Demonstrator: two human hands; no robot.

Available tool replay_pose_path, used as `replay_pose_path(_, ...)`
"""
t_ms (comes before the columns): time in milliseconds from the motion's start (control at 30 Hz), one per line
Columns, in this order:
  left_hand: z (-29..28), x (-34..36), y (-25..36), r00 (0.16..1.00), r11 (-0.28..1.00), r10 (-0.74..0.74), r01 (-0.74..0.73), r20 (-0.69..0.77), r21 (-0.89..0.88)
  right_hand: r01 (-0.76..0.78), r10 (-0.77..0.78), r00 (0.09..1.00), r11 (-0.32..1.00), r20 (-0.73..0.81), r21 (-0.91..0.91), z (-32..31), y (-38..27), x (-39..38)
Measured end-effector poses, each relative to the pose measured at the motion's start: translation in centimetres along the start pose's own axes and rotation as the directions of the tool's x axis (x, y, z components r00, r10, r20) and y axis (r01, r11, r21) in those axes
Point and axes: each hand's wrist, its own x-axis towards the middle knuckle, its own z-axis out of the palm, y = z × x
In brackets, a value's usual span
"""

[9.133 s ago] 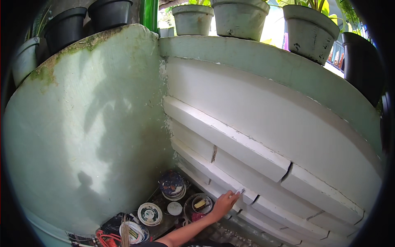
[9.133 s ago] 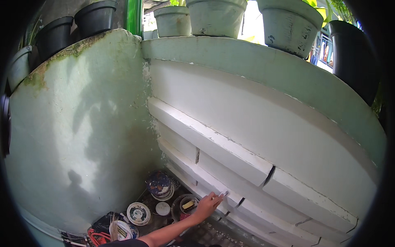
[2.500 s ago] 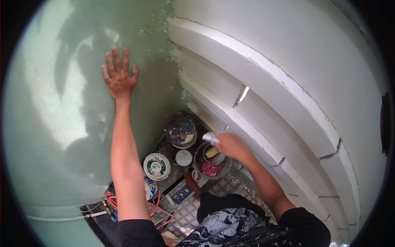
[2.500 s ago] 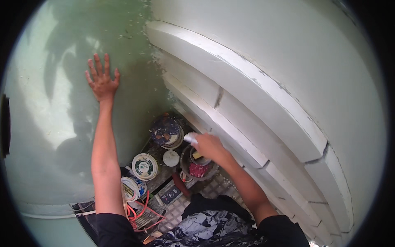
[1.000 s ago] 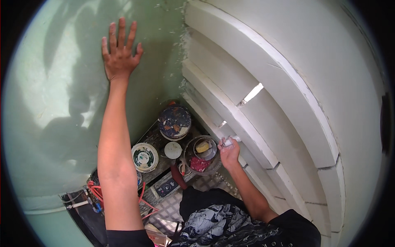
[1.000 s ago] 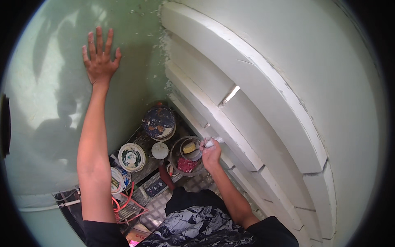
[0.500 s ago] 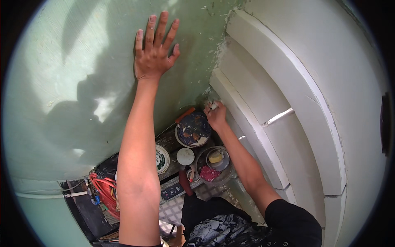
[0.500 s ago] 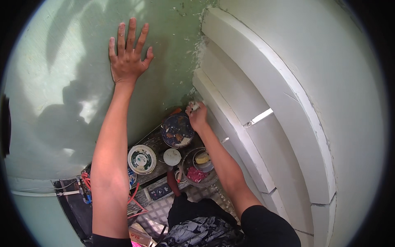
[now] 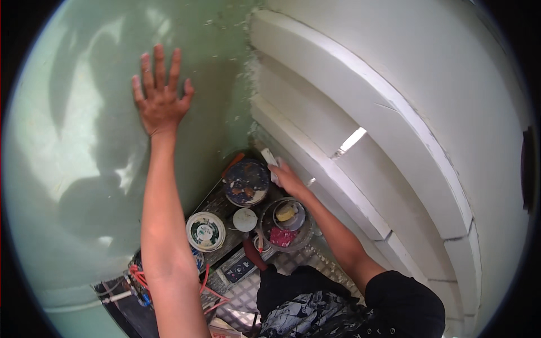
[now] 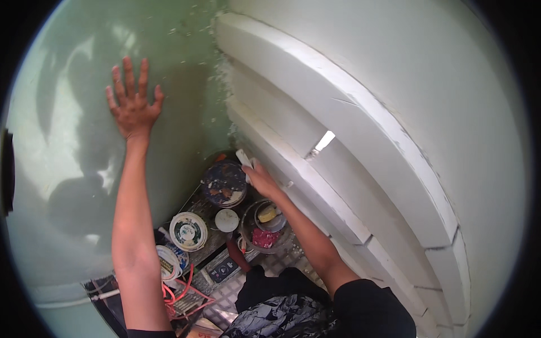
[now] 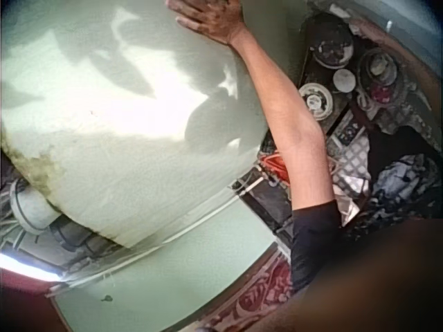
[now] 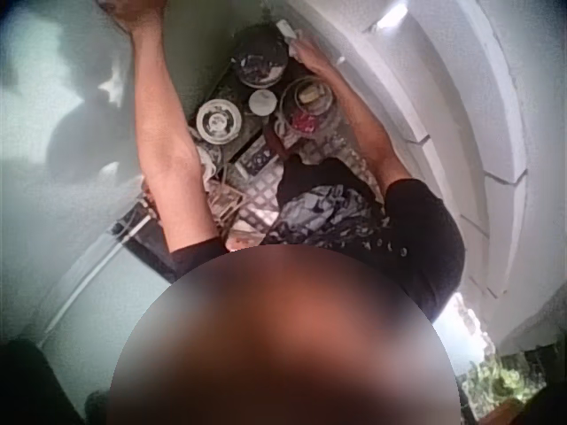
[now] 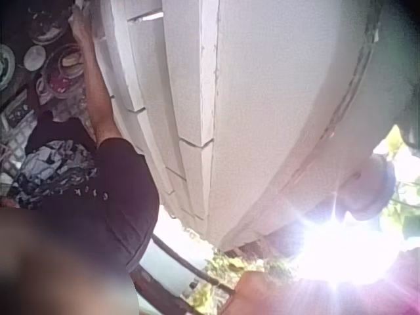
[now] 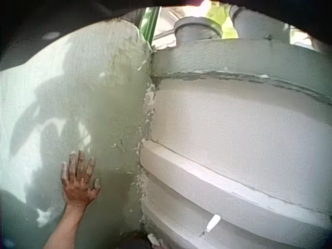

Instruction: Applying putty to fill cracks in a concrete or masonry wall.

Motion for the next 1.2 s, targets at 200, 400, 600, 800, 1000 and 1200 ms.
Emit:
replay_pose_path(200, -0.2, 0.4, 0.7, 1.0, 1.0, -0.008, 0.008, -0.017, -0.027, 0.257, -0.434, 0.775, 0.881, -0.46, -0.398, -3.5, 1.2, -17.5)
replay_pose_path(400, 0.2, 0.5, 0.4, 0.992, 0.986, -0.014, -0.008, -0.129, -0.169, -0.236, -0.581, 0.553, 0.578, -0.597, -0.781, -7.8, 2.8, -26.7)
replay_pose_path(600, -6.0, 2.3, 2.6, 0.954, 0.967, -0.034, -0.044, 0.299, 0.249, -0.55, -0.477, 0.431, 0.534, -0.766, -0.642, -9.3, 4.5, -35.4)
replay_pose_path(800, -3.1, 0.6, 1.2, 0.922, 0.932, -0.038, -0.106, -0.385, -0.347, -0.635, -0.329, 0.178, 0.682, -0.928, -0.363, -9.9, 7.0, -43.1)
replay_pose_path(1000, -19.6, -8.5, 10.4, 0.958, 0.204, -0.271, -0.032, -0.088, -0.978, -0.484, -0.331, 0.194, 0.786, -0.924, -0.383, -9.0, 9.3, -44.6)
replay_pose_path(1200, -33.8, -23.7, 16.5, 0.919, -0.182, 0.394, 0.05, -0.026, -0.982, -0.598, -0.366, 0.159, 0.703, -0.917, -0.384, -12.4, 11.9, -50.5)
